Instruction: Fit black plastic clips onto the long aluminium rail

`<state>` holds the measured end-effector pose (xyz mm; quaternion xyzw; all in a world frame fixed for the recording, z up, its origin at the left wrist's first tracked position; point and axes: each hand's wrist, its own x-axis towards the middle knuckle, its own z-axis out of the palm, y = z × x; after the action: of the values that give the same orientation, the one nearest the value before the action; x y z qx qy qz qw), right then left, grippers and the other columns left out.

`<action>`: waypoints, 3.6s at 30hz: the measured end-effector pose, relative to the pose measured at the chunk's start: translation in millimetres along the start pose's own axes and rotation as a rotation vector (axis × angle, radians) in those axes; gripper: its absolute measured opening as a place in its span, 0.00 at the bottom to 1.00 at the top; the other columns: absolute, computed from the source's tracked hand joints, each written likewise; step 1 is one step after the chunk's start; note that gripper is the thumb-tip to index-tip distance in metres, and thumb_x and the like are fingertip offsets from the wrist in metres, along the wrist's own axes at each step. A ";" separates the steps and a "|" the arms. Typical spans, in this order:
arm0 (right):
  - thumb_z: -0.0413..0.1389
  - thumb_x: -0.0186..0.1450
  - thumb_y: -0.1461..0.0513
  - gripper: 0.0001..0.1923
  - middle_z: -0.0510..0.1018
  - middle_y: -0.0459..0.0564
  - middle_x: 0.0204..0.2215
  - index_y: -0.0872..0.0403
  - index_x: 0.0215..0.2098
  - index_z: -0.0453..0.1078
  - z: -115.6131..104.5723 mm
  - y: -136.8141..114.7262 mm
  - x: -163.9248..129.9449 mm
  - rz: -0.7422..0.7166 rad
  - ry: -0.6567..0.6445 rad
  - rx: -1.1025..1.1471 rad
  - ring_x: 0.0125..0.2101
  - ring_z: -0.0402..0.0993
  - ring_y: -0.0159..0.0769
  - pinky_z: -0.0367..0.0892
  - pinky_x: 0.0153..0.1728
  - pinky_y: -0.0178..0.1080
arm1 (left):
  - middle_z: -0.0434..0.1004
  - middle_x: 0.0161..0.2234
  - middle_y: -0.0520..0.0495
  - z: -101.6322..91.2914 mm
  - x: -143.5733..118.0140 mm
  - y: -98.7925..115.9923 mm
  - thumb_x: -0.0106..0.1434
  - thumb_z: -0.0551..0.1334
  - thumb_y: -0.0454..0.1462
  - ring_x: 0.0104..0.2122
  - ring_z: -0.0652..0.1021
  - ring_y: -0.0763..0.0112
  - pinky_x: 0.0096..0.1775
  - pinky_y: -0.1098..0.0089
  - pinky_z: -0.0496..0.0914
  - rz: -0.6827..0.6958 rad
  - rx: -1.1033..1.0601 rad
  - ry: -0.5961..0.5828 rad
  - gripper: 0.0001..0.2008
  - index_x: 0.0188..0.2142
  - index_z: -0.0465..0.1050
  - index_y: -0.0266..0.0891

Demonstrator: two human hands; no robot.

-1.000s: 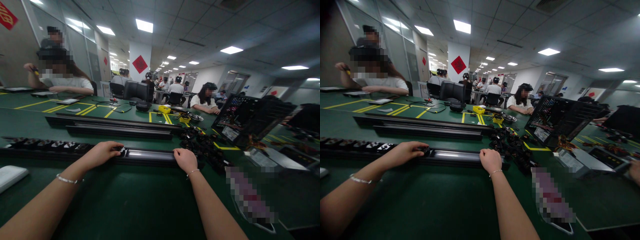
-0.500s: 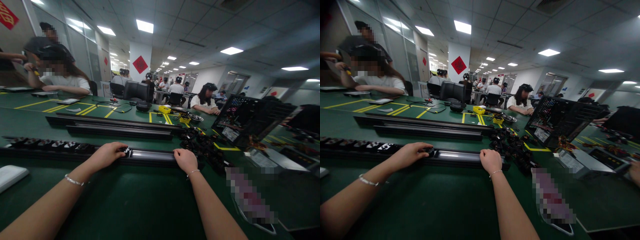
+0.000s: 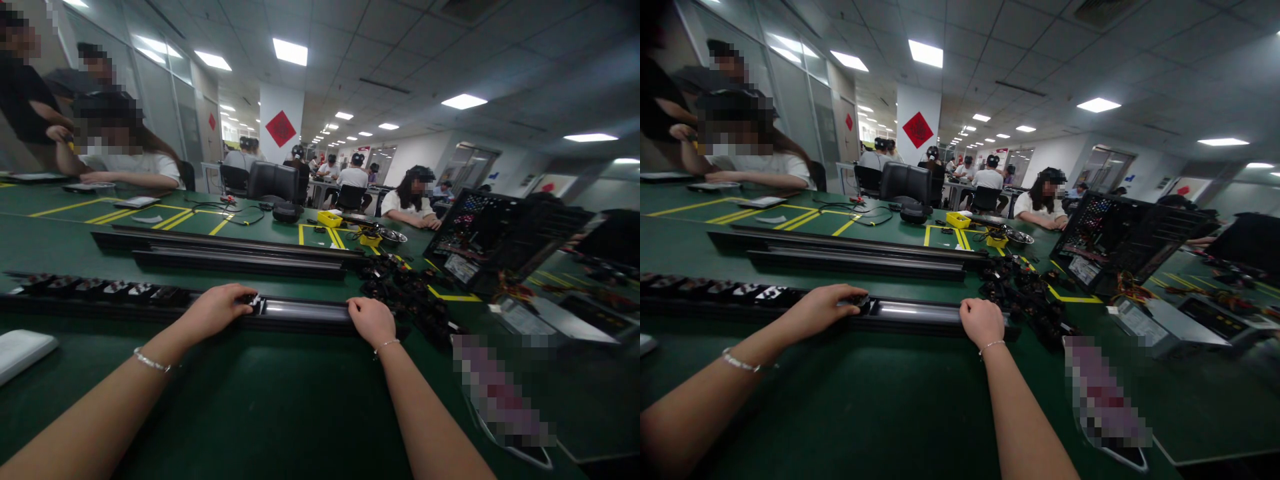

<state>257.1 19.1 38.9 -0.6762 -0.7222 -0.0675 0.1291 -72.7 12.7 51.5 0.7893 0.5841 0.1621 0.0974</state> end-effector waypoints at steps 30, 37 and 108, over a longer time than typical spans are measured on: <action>0.42 0.64 0.59 0.19 0.79 0.44 0.39 0.46 0.37 0.76 0.7 -0.4 0.8 -0.004 -0.010 -0.014 0.39 0.72 0.35 0.60 0.38 0.34 | 0.75 0.46 0.48 10.3 -1.4 17.3 0.56 0.56 0.43 0.45 0.74 0.64 0.48 0.66 0.65 -0.058 -0.036 0.052 0.20 0.49 0.69 0.44; 0.42 0.64 0.59 0.19 0.79 0.44 0.39 0.46 0.37 0.76 -0.3 -0.7 0.6 0.003 -0.017 -0.001 0.40 0.72 0.34 0.60 0.41 0.34 | 0.74 0.47 0.48 15.8 -1.2 22.8 0.57 0.56 0.44 0.46 0.73 0.63 0.49 0.65 0.65 -0.048 -0.061 0.064 0.21 0.50 0.69 0.43; 0.42 0.64 0.59 0.19 0.78 0.43 0.40 0.47 0.38 0.75 -0.9 -0.3 -0.6 -0.004 -0.006 0.014 0.40 0.72 0.35 0.61 0.40 0.35 | 0.62 0.57 0.45 20.3 -9.0 23.0 0.59 0.55 0.47 0.55 0.64 0.58 0.56 0.46 0.52 0.242 0.128 -0.034 0.18 0.48 0.65 0.47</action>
<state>256.9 18.2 39.7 -0.6740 -0.7244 -0.0609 0.1314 -47.1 -2.0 39.3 0.8614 0.4919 0.1215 0.0365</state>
